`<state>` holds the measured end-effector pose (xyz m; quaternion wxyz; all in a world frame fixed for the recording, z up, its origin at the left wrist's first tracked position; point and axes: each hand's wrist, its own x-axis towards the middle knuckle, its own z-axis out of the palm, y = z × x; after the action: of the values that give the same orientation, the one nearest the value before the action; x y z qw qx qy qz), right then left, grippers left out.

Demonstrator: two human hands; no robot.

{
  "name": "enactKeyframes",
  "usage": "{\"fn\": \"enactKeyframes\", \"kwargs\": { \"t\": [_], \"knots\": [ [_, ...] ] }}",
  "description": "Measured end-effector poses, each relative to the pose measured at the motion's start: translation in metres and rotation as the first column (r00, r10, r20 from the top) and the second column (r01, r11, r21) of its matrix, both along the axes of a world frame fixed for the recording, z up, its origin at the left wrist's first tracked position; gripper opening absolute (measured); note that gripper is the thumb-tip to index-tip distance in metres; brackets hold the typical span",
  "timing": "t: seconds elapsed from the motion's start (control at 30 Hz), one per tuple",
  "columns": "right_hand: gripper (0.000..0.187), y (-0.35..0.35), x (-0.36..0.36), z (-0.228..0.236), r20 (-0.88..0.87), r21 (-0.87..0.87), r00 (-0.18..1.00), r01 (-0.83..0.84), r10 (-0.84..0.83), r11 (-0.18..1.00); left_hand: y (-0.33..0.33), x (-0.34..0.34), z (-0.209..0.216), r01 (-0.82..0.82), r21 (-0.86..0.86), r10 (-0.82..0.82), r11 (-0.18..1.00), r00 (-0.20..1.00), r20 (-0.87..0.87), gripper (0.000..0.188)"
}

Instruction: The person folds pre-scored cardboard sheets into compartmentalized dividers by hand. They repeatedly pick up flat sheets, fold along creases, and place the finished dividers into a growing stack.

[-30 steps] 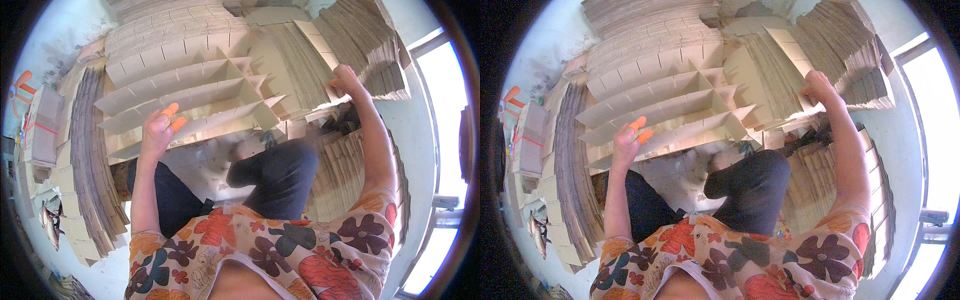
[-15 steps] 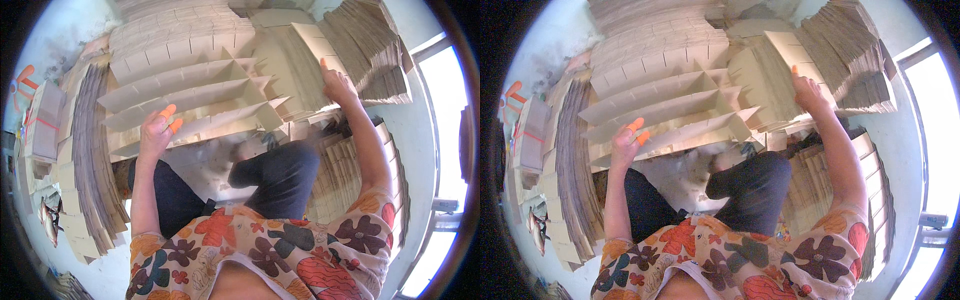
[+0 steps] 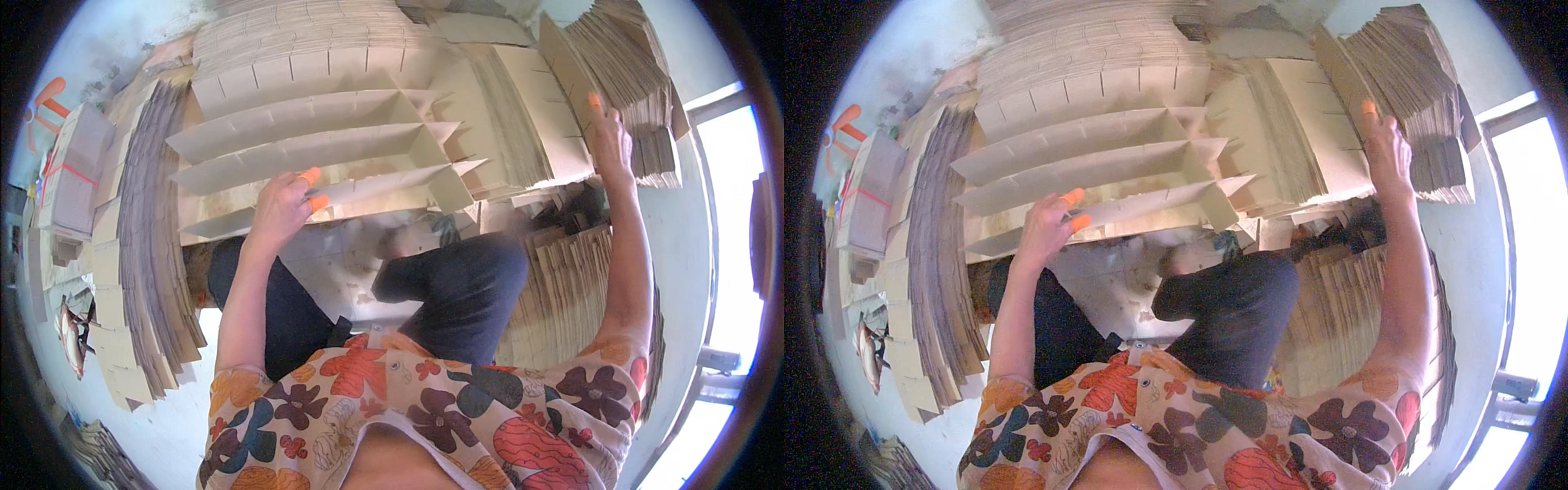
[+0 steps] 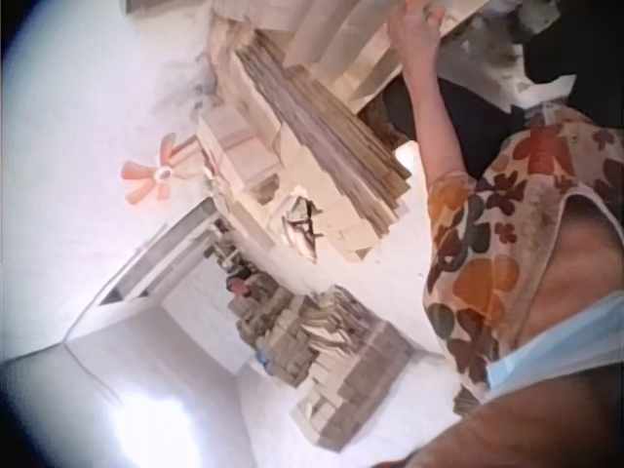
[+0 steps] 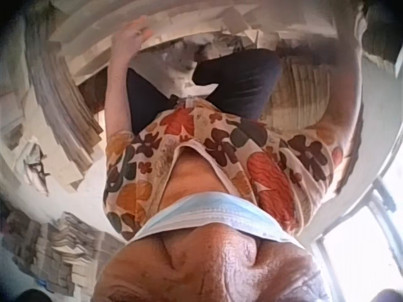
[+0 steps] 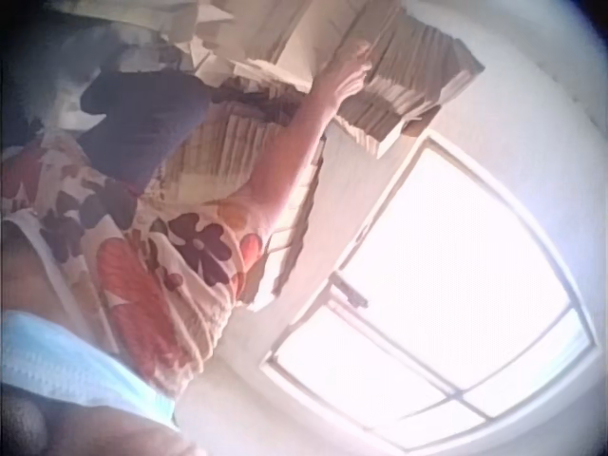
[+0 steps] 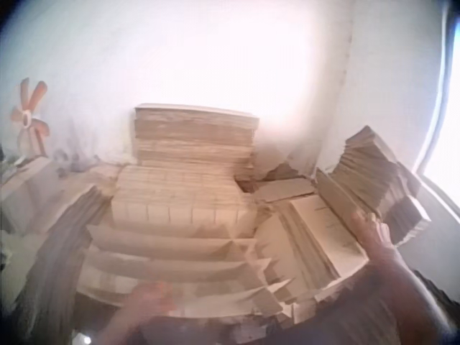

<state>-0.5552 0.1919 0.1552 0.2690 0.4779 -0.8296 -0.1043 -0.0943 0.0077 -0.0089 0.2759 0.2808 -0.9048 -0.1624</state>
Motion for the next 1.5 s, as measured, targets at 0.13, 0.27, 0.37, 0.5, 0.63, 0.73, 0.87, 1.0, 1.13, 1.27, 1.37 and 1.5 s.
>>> {"fn": "enactKeyframes", "kwargs": {
  "t": [0.13, 0.27, 0.37, 0.5, 0.63, 0.73, 0.87, 1.0, 1.13, 1.27, 1.37, 1.5],
  "knots": [
    [0.043, -0.009, 0.047, 0.016, 0.464, -0.615, 0.800, -0.017, 0.380, 0.789, -0.009, -0.005, -0.020, -0.037, 0.072, 0.036, 0.997, 0.999, 0.023, 0.020],
    [0.052, -0.010, 0.063, -0.003, 0.505, -0.523, 0.810, 0.013, 0.298, 0.852, -0.014, -0.010, -0.021, -0.038, 0.116, 0.037, 0.993, 0.999, 0.013, 0.019],
    [0.040, -0.013, 0.068, -0.056, 0.763, -0.451, 0.573, 0.141, 0.299, 0.881, -0.012, -0.010, -0.017, -0.020, 0.135, 0.020, 0.991, 1.000, 0.004, 0.018],
    [0.035, -0.017, 0.093, -0.100, 0.948, -0.317, 0.132, 0.439, 0.288, 0.841, -0.009, -0.009, -0.019, 0.002, 0.136, 0.011, 0.991, 0.996, -0.093, 0.018],
    [0.034, -0.013, 0.089, -0.127, 0.945, -0.326, 0.151, 0.459, 0.289, 0.827, -0.009, -0.009, -0.014, -0.029, 0.198, 0.033, 0.980, 0.999, -0.020, 0.020],
    [0.032, -0.016, 0.089, -0.124, 0.927, -0.373, 0.171, 0.478, 0.332, 0.795, -0.009, -0.008, -0.016, -0.030, 0.182, 0.034, 0.983, 0.999, -0.024, 0.019],
    [0.030, -0.016, 0.084, -0.103, 0.891, -0.418, 0.083, 0.530, 0.446, 0.738, -0.009, -0.005, -0.019, -0.024, 0.154, 0.025, 0.988, 1.000, -0.007, 0.024],
    [0.034, -0.015, 0.100, -0.060, 0.819, -0.569, 0.173, 0.364, 0.546, 0.737, -0.004, -0.009, -0.006, -0.023, 0.145, 0.019, 0.989, 0.999, 0.030, 0.034],
    [0.045, -0.033, 0.163, -0.047, 0.797, -0.599, 0.227, 0.176, 0.560, 0.781, 0.004, -0.026, 0.000, 0.061, 0.035, -0.061, 0.998, 0.998, -0.015, 0.040],
    [0.047, -0.042, 0.182, -0.061, 0.663, -0.562, 0.449, -0.229, 0.599, 0.795, 0.008, -0.049, 0.000, 0.080, 0.080, -0.084, 0.994, 0.995, 0.056, 0.038],
    [0.045, -0.048, 0.195, -0.055, 0.703, -0.435, 0.503, -0.255, 0.503, 0.864, 0.005, -0.057, -0.012, 0.114, 0.049, -0.116, 0.992, 0.992, 0.050, 0.031],
    [0.044, -0.055, 0.192, -0.074, 0.668, -0.447, 0.518, -0.296, 0.535, 0.844, 0.009, -0.064, -0.013, 0.090, 0.046, -0.091, 0.995, 0.996, 0.021, 0.024]
  ]
}}
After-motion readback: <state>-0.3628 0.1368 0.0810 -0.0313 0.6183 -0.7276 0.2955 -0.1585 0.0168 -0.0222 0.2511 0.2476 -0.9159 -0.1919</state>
